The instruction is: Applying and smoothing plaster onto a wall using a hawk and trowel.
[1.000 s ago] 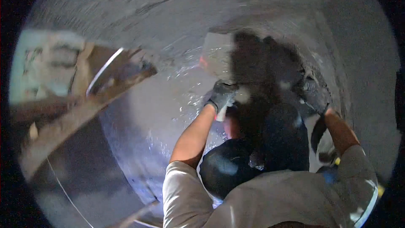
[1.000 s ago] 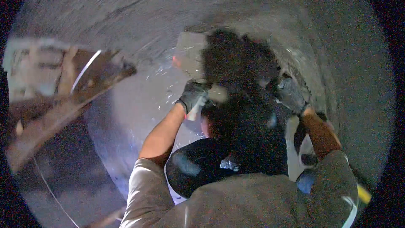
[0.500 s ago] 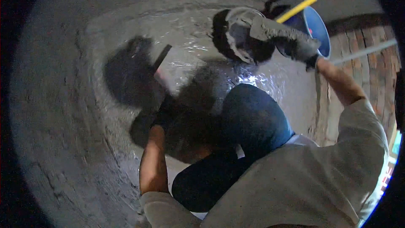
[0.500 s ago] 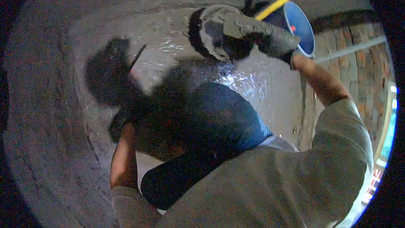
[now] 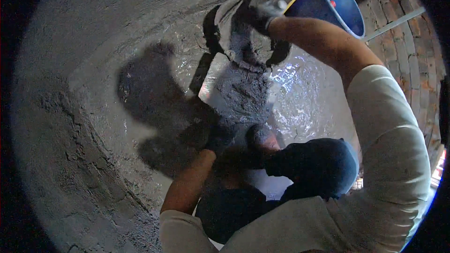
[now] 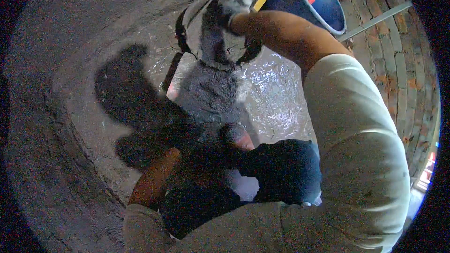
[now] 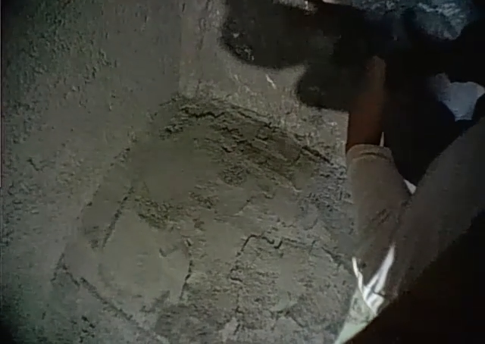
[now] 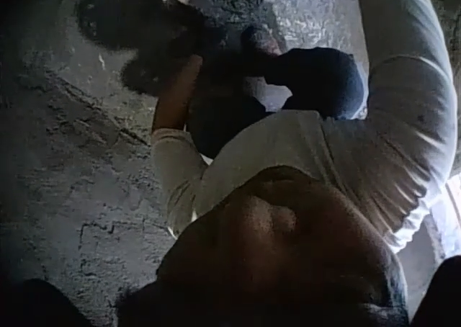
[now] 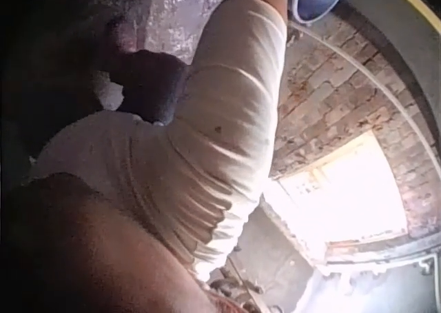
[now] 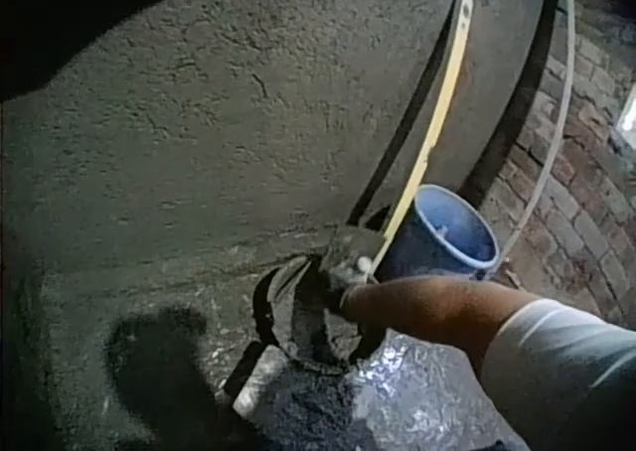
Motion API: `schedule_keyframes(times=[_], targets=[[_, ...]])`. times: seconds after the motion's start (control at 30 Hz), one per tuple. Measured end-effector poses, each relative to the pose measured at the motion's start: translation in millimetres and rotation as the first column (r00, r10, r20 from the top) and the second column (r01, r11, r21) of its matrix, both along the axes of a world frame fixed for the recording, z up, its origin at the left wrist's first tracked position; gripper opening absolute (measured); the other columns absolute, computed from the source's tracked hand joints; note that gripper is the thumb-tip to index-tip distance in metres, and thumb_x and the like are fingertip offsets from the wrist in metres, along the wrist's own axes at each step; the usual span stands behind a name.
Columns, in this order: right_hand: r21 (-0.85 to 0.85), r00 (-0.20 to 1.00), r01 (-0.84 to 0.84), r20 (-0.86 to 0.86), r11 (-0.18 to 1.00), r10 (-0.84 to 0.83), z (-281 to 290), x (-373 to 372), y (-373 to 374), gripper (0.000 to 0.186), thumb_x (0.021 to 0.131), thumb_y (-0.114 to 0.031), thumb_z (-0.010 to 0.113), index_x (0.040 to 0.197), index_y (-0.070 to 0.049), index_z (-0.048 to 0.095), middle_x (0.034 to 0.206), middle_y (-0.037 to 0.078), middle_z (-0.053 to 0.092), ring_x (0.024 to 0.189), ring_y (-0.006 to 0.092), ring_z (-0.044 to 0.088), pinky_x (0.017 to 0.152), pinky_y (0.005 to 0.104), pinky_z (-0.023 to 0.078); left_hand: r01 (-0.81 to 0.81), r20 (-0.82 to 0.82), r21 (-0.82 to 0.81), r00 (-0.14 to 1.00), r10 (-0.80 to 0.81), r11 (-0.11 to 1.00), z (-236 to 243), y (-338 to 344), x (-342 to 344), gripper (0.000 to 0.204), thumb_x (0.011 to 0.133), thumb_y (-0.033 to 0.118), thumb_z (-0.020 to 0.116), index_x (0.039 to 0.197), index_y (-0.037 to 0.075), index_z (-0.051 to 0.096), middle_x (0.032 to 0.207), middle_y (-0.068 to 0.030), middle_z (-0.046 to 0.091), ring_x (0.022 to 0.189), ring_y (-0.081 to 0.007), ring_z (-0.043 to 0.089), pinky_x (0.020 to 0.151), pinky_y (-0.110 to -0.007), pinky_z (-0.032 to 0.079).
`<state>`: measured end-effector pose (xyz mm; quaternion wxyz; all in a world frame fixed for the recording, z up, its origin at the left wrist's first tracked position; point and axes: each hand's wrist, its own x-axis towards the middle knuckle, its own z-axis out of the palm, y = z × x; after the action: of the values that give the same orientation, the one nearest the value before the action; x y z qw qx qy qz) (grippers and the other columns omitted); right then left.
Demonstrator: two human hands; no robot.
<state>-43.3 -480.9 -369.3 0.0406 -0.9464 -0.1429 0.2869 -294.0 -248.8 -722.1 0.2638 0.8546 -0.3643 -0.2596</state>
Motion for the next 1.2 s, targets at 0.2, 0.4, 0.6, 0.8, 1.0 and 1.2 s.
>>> schedule_keyframes(times=[0.2, 0.4, 0.6, 0.8, 1.0, 1.2], targets=[[-0.139, 0.943, -0.325, 0.032, 0.935, 0.333, 20, -55, -25, 0.040, 0.067, -0.013, 0.061, 0.106, -0.014, 0.064, 0.094, 0.011, 0.064, 0.084, 0.0283, 0.062, 0.072, 0.0390, 0.051, 0.002, -0.684, 0.126, 0.725, 0.086, 0.992, 156, -18, 60, 0.056, 0.087, 0.051, 0.045, 0.116, 0.004, 0.054, 0.111, -0.0208, 0.056, 0.106, -0.0338, 0.051, 0.092, -0.042, 0.041], [-0.036, 0.905, -0.419, 0.065, 0.907, 0.420, 47, -63, -30, 0.045, 0.061, -0.005, 0.062, 0.105, -0.014, 0.065, 0.101, 0.014, 0.063, 0.093, 0.0325, 0.060, 0.083, 0.0362, 0.050, -0.142, -0.533, -0.032, 0.840, 0.103, 0.989, 33, 4, 3, 0.056, 0.088, 0.048, 0.047, 0.124, 0.005, 0.048, 0.123, -0.0180, 0.048, 0.115, -0.0278, 0.046, 0.095, -0.040, 0.038], [-0.343, 0.689, -0.675, 0.024, 0.654, 0.724, -9, -23, -70, 0.044, 0.087, -0.023, 0.045, 0.129, -0.010, 0.044, 0.137, 0.008, 0.041, 0.126, 0.0170, 0.037, 0.103, 0.0334, 0.032, -0.122, -0.472, -0.088, 0.879, 0.067, 0.989, 46, 11, 25, 0.047, 0.086, 0.040, 0.053, 0.118, 0.006, 0.053, 0.114, -0.0159, 0.055, 0.103, -0.0264, 0.052, 0.089, -0.037, 0.042], [-0.104, 0.921, 0.362, 0.196, 0.926, -0.338, -43, -20, -20, 0.040, 0.086, -0.029, 0.045, 0.119, -0.008, 0.057, 0.118, 0.017, 0.056, 0.115, 0.0313, 0.050, 0.096, 0.0366, 0.039, -0.177, -0.501, -0.109, 0.860, 0.100, 0.978, 30, 28, 32, 0.043, 0.085, 0.038, 0.054, 0.114, 0.006, 0.055, 0.109, -0.0152, 0.056, 0.099, -0.0261, 0.053, 0.086, -0.037, 0.043], [-0.040, 0.961, -0.276, -0.023, 0.960, 0.275, -53, -35, -77, 0.039, 0.083, -0.028, 0.053, 0.119, -0.010, 0.056, 0.119, 0.011, 0.057, 0.110, 0.0242, 0.053, 0.094, 0.0335, 0.040, -0.140, -0.521, -0.191, 0.853, 0.020, 0.972, 33, 36, 81, 0.039, 0.085, 0.035, 0.055, 0.110, 0.006, 0.056, 0.104, -0.0143, 0.058, 0.095, -0.0257, 0.054, 0.083, -0.036, 0.044], [0.008, 0.915, -0.241, -0.333, 0.970, 0.230, 54, -41, 38, 0.051, 0.080, -0.025, 0.059, 0.128, -0.013, 0.046, 0.117, 0.007, 0.059, 0.107, 0.0175, 0.055, 0.090, 0.0319, 0.045, -0.186, -0.540, -0.266, 0.842, 0.013, 0.946, 64, 50, 119, 0.035, 0.084, 0.032, 0.056, 0.107, 0.006, 0.058, 0.099, -0.0134, 0.059, 0.091, -0.0253, 0.055, 0.080, -0.035, 0.045]])
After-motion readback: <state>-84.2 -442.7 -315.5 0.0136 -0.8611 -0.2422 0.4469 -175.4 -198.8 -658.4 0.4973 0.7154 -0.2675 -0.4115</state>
